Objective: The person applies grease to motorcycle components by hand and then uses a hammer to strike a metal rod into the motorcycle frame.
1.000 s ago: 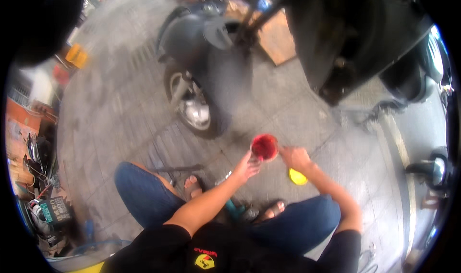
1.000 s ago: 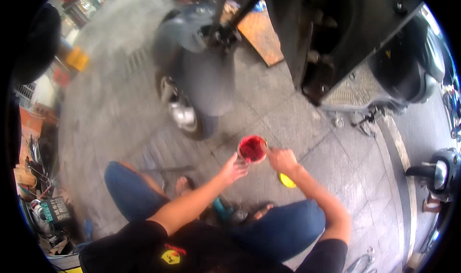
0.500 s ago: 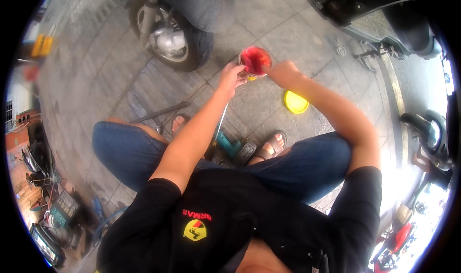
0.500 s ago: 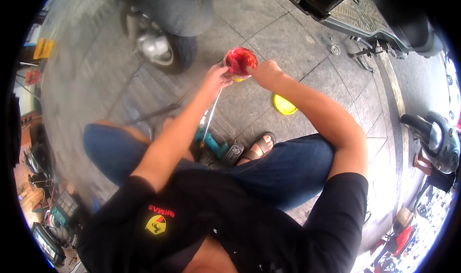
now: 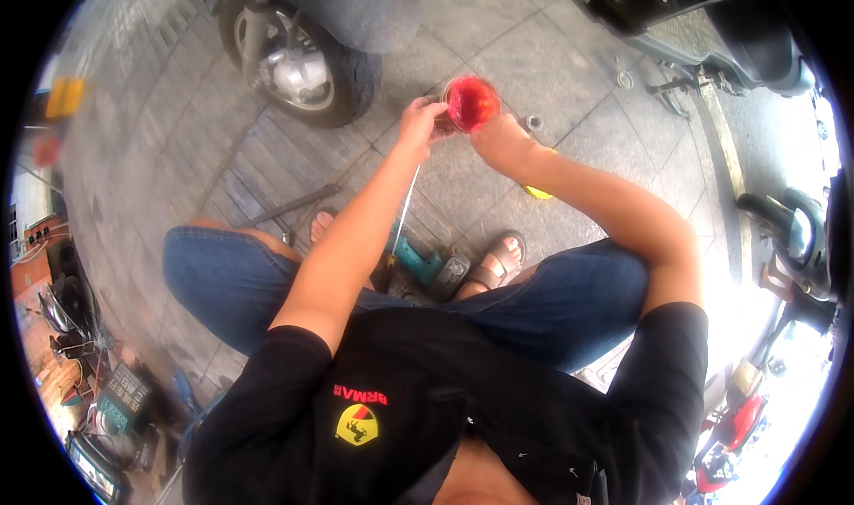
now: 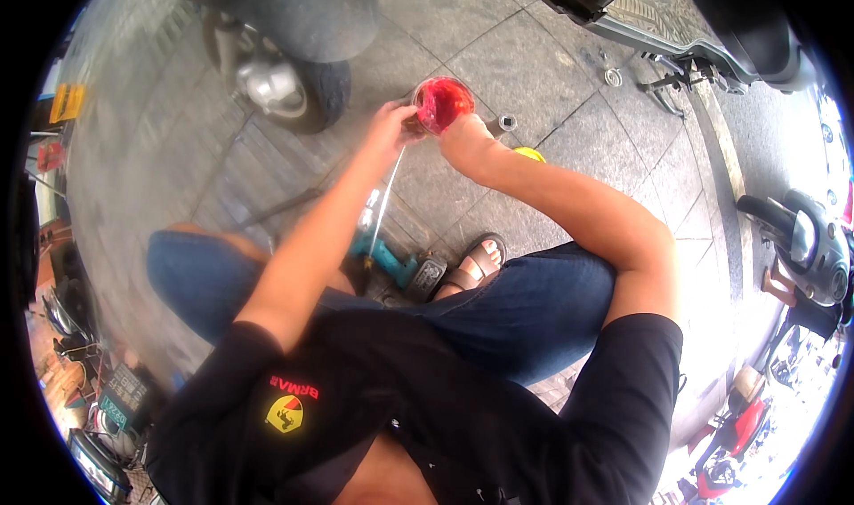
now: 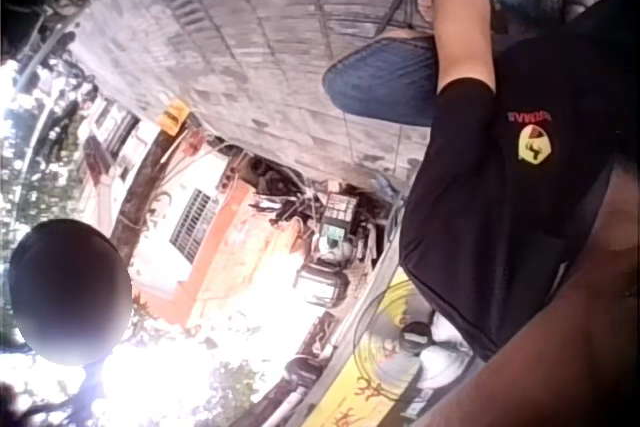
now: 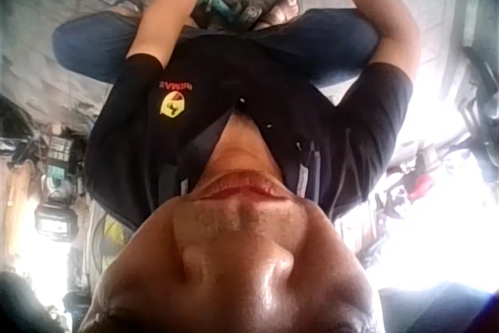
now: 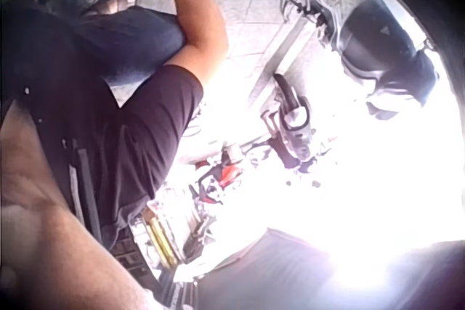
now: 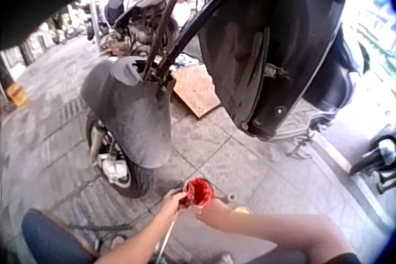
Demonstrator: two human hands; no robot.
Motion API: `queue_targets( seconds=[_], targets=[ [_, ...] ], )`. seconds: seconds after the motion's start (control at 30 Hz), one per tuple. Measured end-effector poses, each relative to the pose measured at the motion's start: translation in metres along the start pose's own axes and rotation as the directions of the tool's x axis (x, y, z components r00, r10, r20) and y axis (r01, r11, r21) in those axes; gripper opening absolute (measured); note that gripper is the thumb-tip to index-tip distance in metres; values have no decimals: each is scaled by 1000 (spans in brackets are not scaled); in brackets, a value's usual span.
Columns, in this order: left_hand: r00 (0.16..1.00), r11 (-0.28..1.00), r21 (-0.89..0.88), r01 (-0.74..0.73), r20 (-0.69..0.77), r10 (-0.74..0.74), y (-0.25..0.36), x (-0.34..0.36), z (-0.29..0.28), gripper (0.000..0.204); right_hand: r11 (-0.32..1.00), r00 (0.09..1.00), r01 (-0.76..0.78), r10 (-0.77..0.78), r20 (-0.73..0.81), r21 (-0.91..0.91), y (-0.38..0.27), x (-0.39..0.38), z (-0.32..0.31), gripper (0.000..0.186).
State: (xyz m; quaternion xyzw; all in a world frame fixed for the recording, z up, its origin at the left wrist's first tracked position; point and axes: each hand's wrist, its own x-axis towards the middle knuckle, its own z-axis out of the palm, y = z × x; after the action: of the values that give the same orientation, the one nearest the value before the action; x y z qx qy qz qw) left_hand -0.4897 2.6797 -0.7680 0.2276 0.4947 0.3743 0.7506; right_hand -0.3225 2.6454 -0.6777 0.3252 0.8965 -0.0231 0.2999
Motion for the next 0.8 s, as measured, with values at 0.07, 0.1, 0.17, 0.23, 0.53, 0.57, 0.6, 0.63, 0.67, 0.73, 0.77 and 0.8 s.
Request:
queue_targets(
  seconds=[0.07, 0.1, 0.17, 0.23, 0.53, 0.57, 0.6, 0.63, 0.67, 0.73, 0.77, 0.8],
  targets=[
    [999, 999, -43, -16, 32, 18, -8, 11, -20, 38, 976, 993, 116, -107, -54, 182, 0, -9, -10, 26],
    [999, 999, -49, -7, 32, 9, -7, 12, -18, 36, 932, 986, 157, -131, -100, 327, 3, -20, -8, 32],
    [1000, 998, -59, 6, 27, -5, -5, 9, -14, 32, 702, 990, 136, -63, -130, 699, 14, -34, 4, 42],
    [999, 990, -134, 36, -4, -37, -7, 0, -4, 30, 201, 997, 9, 70, -23, 979, 27, -44, 23, 52],
    [988, 955, -270, 126, -53, -146, -22, -12, -31, 36, -919, 981, 193, 193, -35, 342, -12, -26, 81, 52],
    [986, 959, -247, 141, -55, -159, -20, -16, -32, 40, -926, 976, 215, 213, -40, 311, -18, -18, 85, 51],
    [985, 961, -237, 145, -55, -162, -18, -18, -33, 42, -931, 972, 236, 233, -44, 279, -24, -10, 89, 51],
    [985, 963, -226, 149, -54, -165, -15, -20, -34, 44, -935, 966, 256, 253, -47, 246, -28, -2, 92, 50],
    [984, 963, -223, 150, -60, -167, -13, -24, -37, 47, -926, 959, 282, 282, -38, 253, -32, 1, 88, 53],
    [980, 957, -233, 174, -50, -190, -5, -26, -41, 53, -770, 925, 319, 381, -2, 553, -43, -1, 82, 55],
    [979, 954, -237, 186, -36, -200, -2, -26, -39, 56, -655, 898, 318, 441, 4, 686, -46, -7, 78, 56],
    [979, 953, -238, 190, -23, -201, -4, -23, -33, 58, -568, 881, 329, 472, -29, 755, -42, -15, 88, 59]
  ],
)
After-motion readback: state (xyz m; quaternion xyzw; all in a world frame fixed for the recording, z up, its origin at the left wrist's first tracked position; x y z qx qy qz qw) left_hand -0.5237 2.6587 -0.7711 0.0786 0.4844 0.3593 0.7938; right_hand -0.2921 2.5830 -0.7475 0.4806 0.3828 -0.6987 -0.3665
